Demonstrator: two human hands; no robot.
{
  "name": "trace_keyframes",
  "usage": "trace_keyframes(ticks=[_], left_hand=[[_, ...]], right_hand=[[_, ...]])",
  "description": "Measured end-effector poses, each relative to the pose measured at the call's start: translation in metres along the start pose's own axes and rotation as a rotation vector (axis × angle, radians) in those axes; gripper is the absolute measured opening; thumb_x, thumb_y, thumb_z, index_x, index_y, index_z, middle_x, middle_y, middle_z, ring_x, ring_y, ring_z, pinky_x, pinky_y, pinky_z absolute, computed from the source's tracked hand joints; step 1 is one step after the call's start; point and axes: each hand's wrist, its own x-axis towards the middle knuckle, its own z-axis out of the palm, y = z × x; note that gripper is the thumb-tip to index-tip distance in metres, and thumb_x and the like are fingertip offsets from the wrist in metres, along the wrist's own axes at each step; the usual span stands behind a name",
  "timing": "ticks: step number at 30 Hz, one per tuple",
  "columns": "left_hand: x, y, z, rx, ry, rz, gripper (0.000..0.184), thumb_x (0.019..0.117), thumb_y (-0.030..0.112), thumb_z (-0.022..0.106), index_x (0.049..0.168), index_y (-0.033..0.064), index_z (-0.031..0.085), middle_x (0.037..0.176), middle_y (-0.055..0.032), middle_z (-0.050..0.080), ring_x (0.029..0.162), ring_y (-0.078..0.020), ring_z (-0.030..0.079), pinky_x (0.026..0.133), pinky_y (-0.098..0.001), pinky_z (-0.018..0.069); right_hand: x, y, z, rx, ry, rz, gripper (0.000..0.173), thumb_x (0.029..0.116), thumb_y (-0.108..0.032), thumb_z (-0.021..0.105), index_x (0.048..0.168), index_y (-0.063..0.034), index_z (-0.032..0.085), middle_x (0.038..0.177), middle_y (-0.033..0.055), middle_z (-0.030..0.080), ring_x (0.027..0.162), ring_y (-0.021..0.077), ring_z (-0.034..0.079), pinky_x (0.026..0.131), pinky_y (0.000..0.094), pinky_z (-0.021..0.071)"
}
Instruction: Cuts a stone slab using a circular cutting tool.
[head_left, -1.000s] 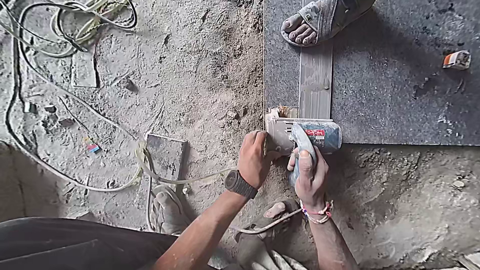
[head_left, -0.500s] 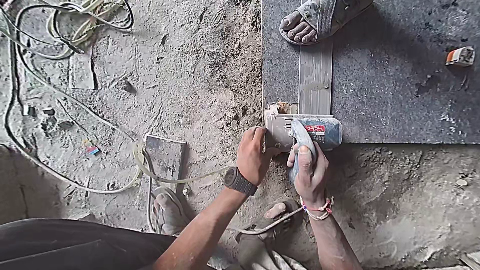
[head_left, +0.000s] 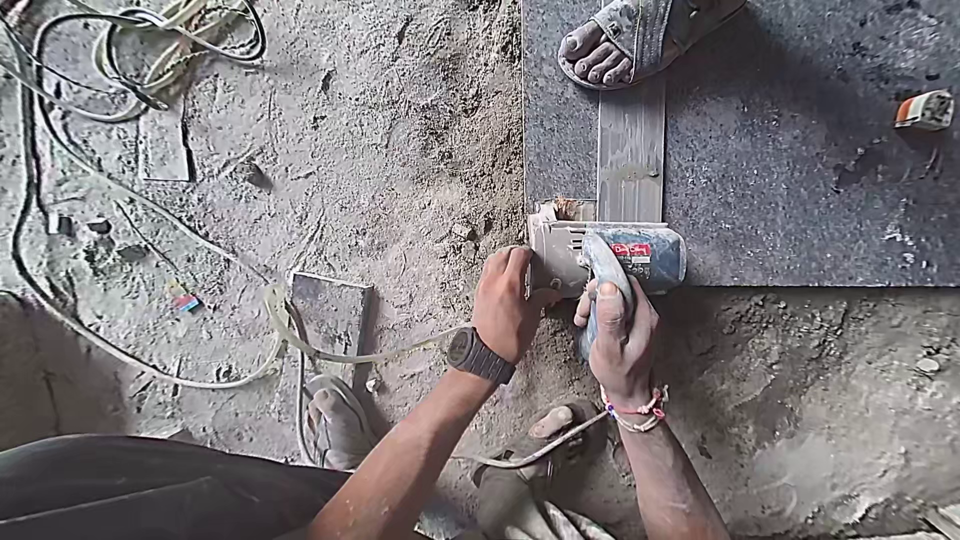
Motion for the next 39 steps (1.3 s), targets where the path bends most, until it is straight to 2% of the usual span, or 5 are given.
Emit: trace_keyframes(ticks=[4, 9, 23, 33, 39], left_hand=[[0.003, 0.001, -0.001, -0.001, -0.014, -0.013, 0.046, 0.0755, 0.022, 0.090, 0.111, -0.0010, 0.070, 0.108, -0.0189, 0.070, 0.100, -0.0322, 0.069, 0.087, -0.0469, 0.0579], [0.006, 0.000, -0.001, 0.015, -0.005, -0.007, 0.047, 0.0748, 0.021, 0.091, 0.111, -0.0009, 0.069, 0.108, -0.0187, 0.070, 0.097, -0.0313, 0.069, 0.086, -0.0463, 0.0579], [0.017, 0.000, -0.005, 0.017, -0.040, -0.012, 0.049, 0.0764, 0.023, 0.090, 0.114, -0.0010, 0.069, 0.108, -0.0190, 0.069, 0.097, -0.0313, 0.068, 0.085, -0.0469, 0.0569], [0.025, 0.002, -0.006, 0.034, -0.035, -0.015, 0.049, 0.0732, 0.021, 0.092, 0.111, 0.0000, 0.069, 0.106, -0.0176, 0.069, 0.096, -0.0314, 0.068, 0.086, -0.0483, 0.0570], [0.030, 0.001, -0.006, 0.028, -0.022, 0.028, 0.048, 0.0750, 0.019, 0.091, 0.112, -0.0021, 0.068, 0.107, -0.0198, 0.069, 0.098, -0.0333, 0.068, 0.088, -0.0489, 0.0566]], right_hand=[[0.003, 0.000, 0.001, -0.004, 0.003, -0.001, 0.060, 0.1065, -0.052, 0.040, 0.099, 0.0025, 0.063, 0.069, -0.0035, 0.063, 0.058, 0.0041, 0.063, 0.053, 0.0243, 0.0572], [0.006, -0.001, 0.002, 0.014, 0.007, 0.007, 0.056, 0.1063, -0.049, 0.041, 0.098, 0.0013, 0.063, 0.070, -0.0037, 0.064, 0.059, 0.0036, 0.063, 0.053, 0.0235, 0.0570], [0.016, 0.000, 0.004, -0.020, 0.006, 0.009, 0.058, 0.1057, -0.052, 0.040, 0.100, 0.0008, 0.064, 0.070, -0.0032, 0.063, 0.059, 0.0037, 0.063, 0.054, 0.0245, 0.0570], [0.025, 0.000, 0.006, -0.002, 0.013, -0.016, 0.053, 0.1062, -0.049, 0.042, 0.099, -0.0008, 0.063, 0.068, -0.0039, 0.062, 0.058, 0.0043, 0.063, 0.054, 0.0246, 0.0577], [0.029, 0.000, 0.007, -0.002, 0.006, -0.003, 0.054, 0.1059, -0.052, 0.042, 0.100, -0.0028, 0.063, 0.068, -0.0043, 0.063, 0.057, 0.0051, 0.063, 0.053, 0.0256, 0.0580]])
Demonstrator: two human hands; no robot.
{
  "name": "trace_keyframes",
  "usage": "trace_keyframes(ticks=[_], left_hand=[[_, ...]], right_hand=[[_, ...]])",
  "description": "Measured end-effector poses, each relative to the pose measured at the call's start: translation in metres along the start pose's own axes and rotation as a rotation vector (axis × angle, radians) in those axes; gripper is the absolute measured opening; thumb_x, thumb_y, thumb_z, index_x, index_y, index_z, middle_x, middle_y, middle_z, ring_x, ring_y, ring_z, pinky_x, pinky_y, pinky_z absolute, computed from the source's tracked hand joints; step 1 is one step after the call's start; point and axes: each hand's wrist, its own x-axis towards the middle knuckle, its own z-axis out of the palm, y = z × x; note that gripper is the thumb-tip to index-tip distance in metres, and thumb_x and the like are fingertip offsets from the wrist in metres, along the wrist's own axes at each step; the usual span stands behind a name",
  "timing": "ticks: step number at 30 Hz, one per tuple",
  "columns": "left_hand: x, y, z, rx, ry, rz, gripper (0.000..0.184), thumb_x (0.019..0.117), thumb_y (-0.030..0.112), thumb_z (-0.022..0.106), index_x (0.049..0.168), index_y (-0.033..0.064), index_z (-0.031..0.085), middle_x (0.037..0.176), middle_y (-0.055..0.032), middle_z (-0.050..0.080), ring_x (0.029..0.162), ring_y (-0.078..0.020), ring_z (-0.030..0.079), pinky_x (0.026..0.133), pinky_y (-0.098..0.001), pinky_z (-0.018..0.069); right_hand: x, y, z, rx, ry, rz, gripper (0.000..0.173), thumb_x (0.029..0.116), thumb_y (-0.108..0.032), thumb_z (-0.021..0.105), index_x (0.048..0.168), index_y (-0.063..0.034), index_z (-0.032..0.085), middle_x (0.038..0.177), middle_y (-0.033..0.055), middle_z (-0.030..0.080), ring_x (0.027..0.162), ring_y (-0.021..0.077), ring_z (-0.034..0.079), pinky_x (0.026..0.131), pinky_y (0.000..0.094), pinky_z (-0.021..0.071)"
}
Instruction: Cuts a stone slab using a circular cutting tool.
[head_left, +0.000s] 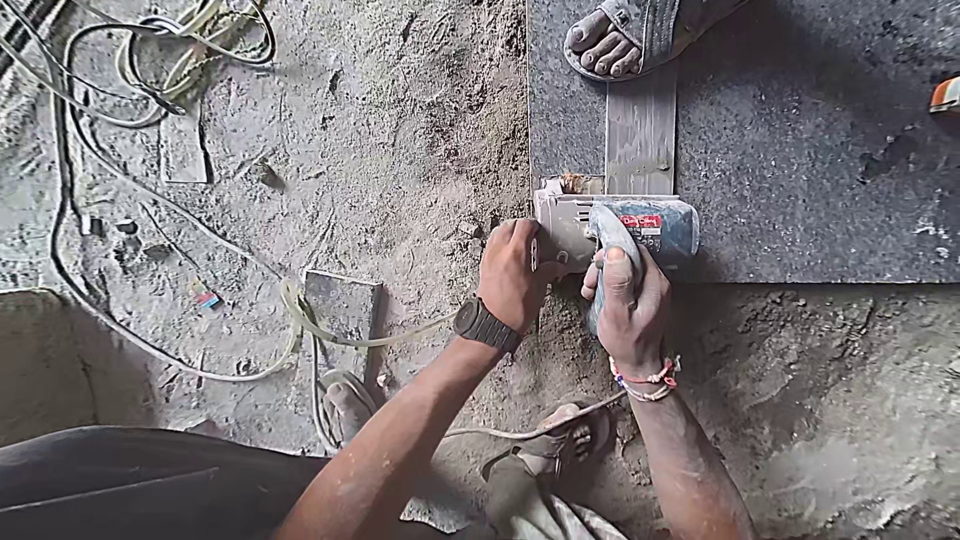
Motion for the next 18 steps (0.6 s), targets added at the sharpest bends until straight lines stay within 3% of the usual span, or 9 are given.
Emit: trace_keyframes(ticks=[18], left_hand=[[0.013, 0.002, -0.002, -0.014, 0.008, -0.021, 0.049, 0.0739, 0.020, 0.092, 0.112, -0.0010, 0.068, 0.105, -0.0187, 0.069, 0.096, -0.0327, 0.067, 0.086, -0.0484, 0.0566]], right_hand=[[0.014, -0.003, 0.004, -0.010, 0.005, -0.002, 0.050, 0.1060, -0.050, 0.042, 0.099, -0.0053, 0.063, 0.067, -0.0056, 0.062, 0.056, 0.0045, 0.063, 0.052, 0.0249, 0.0578]])
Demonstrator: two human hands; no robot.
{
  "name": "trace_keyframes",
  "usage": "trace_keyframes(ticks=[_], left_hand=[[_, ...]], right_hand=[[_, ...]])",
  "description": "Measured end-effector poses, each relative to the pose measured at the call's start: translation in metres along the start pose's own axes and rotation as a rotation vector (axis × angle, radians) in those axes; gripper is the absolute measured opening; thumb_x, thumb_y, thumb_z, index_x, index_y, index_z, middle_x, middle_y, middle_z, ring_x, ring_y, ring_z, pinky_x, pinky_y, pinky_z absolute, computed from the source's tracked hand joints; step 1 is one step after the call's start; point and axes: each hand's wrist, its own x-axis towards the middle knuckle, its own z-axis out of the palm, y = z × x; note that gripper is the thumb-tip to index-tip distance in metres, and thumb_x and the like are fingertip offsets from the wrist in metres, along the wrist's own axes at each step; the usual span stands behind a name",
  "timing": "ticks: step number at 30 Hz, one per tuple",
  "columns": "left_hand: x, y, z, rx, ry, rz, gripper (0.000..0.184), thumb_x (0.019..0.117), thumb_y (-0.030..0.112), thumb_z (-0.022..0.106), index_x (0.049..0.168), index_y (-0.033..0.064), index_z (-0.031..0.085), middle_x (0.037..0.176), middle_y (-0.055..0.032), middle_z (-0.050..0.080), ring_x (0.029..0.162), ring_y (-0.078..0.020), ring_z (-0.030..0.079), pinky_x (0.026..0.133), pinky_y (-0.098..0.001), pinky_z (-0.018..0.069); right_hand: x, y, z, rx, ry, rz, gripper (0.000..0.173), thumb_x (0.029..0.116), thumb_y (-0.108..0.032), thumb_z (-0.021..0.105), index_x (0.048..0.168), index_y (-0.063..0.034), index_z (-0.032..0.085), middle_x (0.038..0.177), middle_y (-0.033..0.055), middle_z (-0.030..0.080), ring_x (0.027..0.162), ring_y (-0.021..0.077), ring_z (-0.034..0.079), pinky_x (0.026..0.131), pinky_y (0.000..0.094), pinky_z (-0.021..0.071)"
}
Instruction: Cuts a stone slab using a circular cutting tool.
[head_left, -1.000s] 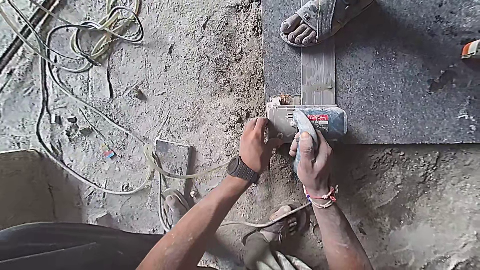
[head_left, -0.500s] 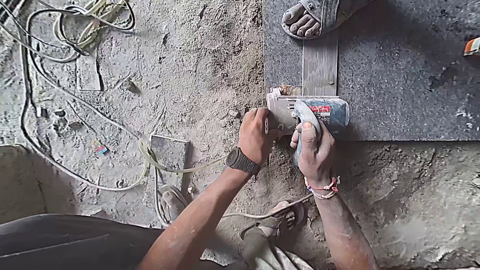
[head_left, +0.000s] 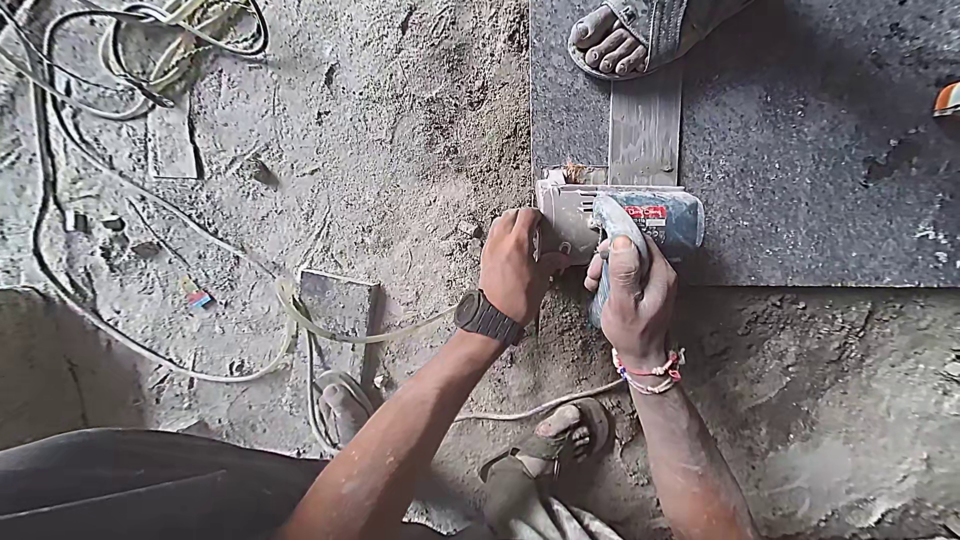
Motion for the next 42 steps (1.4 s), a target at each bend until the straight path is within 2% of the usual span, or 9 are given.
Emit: trace_keyframes(ticks=[5, 12, 33, 42], left_hand=[[0.004, 0.000, 0.000, 0.015, 0.004, 0.004, 0.051, 0.0735, 0.021, 0.093, 0.112, -0.0012, 0.068, 0.103, -0.0185, 0.069, 0.094, -0.0329, 0.067, 0.086, -0.0490, 0.0562], [0.009, -0.001, 0.000, 0.006, 0.000, -0.013, 0.052, 0.0744, 0.020, 0.092, 0.114, -0.0016, 0.067, 0.107, -0.0194, 0.069, 0.095, -0.0335, 0.067, 0.085, -0.0494, 0.0565], [0.025, 0.002, -0.005, 0.028, 0.009, 0.012, 0.049, 0.0746, 0.021, 0.093, 0.110, -0.0010, 0.067, 0.103, -0.0187, 0.068, 0.092, -0.0324, 0.067, 0.083, -0.0493, 0.0563], [0.033, 0.003, -0.006, 0.031, 0.004, 0.013, 0.048, 0.0755, 0.021, 0.092, 0.110, -0.0018, 0.068, 0.106, -0.0192, 0.069, 0.094, -0.0325, 0.068, 0.085, -0.0491, 0.0562]], right_hand=[[0.003, 0.001, 0.001, -0.001, 0.005, -0.006, 0.050, 0.1062, -0.049, 0.042, 0.100, -0.0043, 0.063, 0.067, -0.0046, 0.062, 0.056, 0.0057, 0.063, 0.052, 0.0263, 0.0580], [0.009, 0.001, 0.003, 0.002, 0.005, -0.020, 0.050, 0.1066, -0.050, 0.041, 0.099, -0.0054, 0.063, 0.066, -0.0050, 0.061, 0.055, 0.0064, 0.062, 0.051, 0.0270, 0.0575], [0.024, -0.003, 0.007, -0.033, 0.008, -0.003, 0.051, 0.1069, -0.052, 0.039, 0.097, -0.0080, 0.063, 0.066, -0.0050, 0.061, 0.054, 0.0065, 0.061, 0.050, 0.0276, 0.0565], [0.030, -0.005, 0.008, -0.059, 0.008, 0.009, 0.050, 0.1072, -0.050, 0.039, 0.102, -0.0067, 0.064, 0.068, -0.0045, 0.063, 0.055, 0.0069, 0.063, 0.051, 0.0282, 0.0576]])
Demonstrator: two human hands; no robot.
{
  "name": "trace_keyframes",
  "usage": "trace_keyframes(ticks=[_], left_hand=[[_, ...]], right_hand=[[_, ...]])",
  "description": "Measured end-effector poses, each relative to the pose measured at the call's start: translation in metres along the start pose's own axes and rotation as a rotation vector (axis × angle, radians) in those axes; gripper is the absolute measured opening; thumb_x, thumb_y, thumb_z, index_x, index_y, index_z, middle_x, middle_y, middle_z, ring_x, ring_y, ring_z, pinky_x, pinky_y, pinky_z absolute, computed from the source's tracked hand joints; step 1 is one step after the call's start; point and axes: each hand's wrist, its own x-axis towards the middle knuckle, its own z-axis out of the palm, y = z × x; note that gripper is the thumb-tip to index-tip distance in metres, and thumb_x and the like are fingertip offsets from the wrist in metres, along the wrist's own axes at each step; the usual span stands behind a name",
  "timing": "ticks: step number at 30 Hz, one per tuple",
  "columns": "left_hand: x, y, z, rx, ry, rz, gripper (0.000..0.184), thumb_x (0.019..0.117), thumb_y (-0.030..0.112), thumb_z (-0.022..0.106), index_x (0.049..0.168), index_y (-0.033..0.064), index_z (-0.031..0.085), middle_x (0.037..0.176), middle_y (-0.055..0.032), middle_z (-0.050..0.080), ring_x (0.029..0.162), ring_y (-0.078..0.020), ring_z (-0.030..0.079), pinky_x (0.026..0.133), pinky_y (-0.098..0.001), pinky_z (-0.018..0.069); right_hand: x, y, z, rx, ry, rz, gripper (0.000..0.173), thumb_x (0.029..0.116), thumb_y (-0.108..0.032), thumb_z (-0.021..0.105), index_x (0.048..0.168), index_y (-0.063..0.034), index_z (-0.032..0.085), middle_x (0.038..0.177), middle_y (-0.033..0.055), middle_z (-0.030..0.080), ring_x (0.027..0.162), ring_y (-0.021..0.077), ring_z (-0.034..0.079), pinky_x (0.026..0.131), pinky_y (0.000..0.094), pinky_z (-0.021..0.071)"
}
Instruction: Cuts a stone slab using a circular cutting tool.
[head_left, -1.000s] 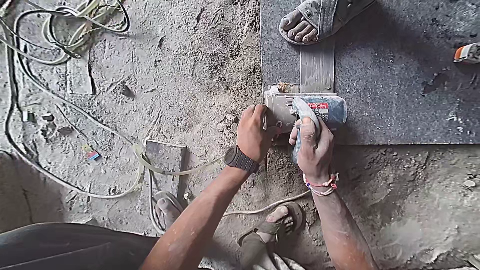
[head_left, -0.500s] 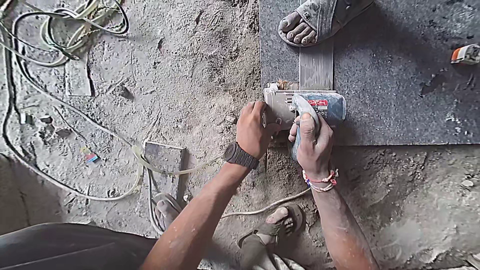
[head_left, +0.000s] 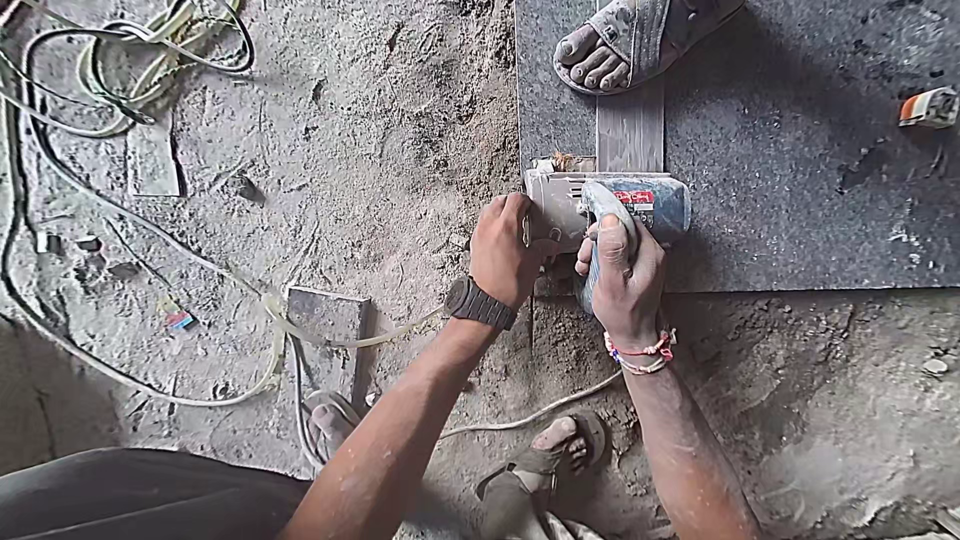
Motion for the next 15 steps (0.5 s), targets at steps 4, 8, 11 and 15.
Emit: trace_keyframes(ticks=[4, 8, 11, 15], left_hand=[[0.003, 0.000, 0.000, 0.006, -0.002, -0.006, 0.048, 0.0756, 0.021, 0.092, 0.110, -0.0013, 0.068, 0.106, -0.0190, 0.069, 0.093, -0.0322, 0.068, 0.084, -0.0493, 0.0565], [0.007, -0.001, 0.000, 0.012, 0.000, 0.005, 0.048, 0.0754, 0.021, 0.092, 0.110, -0.0011, 0.067, 0.103, -0.0180, 0.068, 0.090, -0.0307, 0.067, 0.082, -0.0478, 0.0561], [0.010, 0.000, -0.002, 0.011, -0.002, 0.003, 0.047, 0.0751, 0.020, 0.092, 0.108, -0.0015, 0.067, 0.103, -0.0186, 0.068, 0.090, -0.0317, 0.067, 0.082, -0.0486, 0.0556], [0.015, 0.001, -0.003, 0.011, -0.019, -0.019, 0.048, 0.0743, 0.022, 0.092, 0.109, -0.0013, 0.068, 0.104, -0.0182, 0.068, 0.090, -0.0311, 0.067, 0.082, -0.0482, 0.0551]], right_hand=[[0.003, -0.001, 0.000, 0.016, -0.006, 0.004, 0.048, 0.1072, -0.048, 0.040, 0.100, -0.0070, 0.063, 0.067, -0.0043, 0.063, 0.054, 0.0069, 0.063, 0.049, 0.0278, 0.0568], [0.006, -0.001, 0.001, 0.004, -0.006, 0.004, 0.047, 0.1070, -0.047, 0.040, 0.100, -0.0078, 0.064, 0.067, -0.0045, 0.062, 0.055, 0.0068, 0.062, 0.049, 0.0277, 0.0560], [0.008, -0.003, 0.001, 0.014, -0.008, 0.012, 0.045, 0.1070, -0.046, 0.042, 0.101, -0.0074, 0.063, 0.067, -0.0046, 0.062, 0.054, 0.0060, 0.062, 0.049, 0.0265, 0.0562], [0.011, -0.004, 0.002, 0.012, -0.011, 0.024, 0.045, 0.1067, -0.047, 0.042, 0.100, -0.0079, 0.064, 0.068, -0.0038, 0.061, 0.056, 0.0069, 0.063, 0.050, 0.0282, 0.0570]])
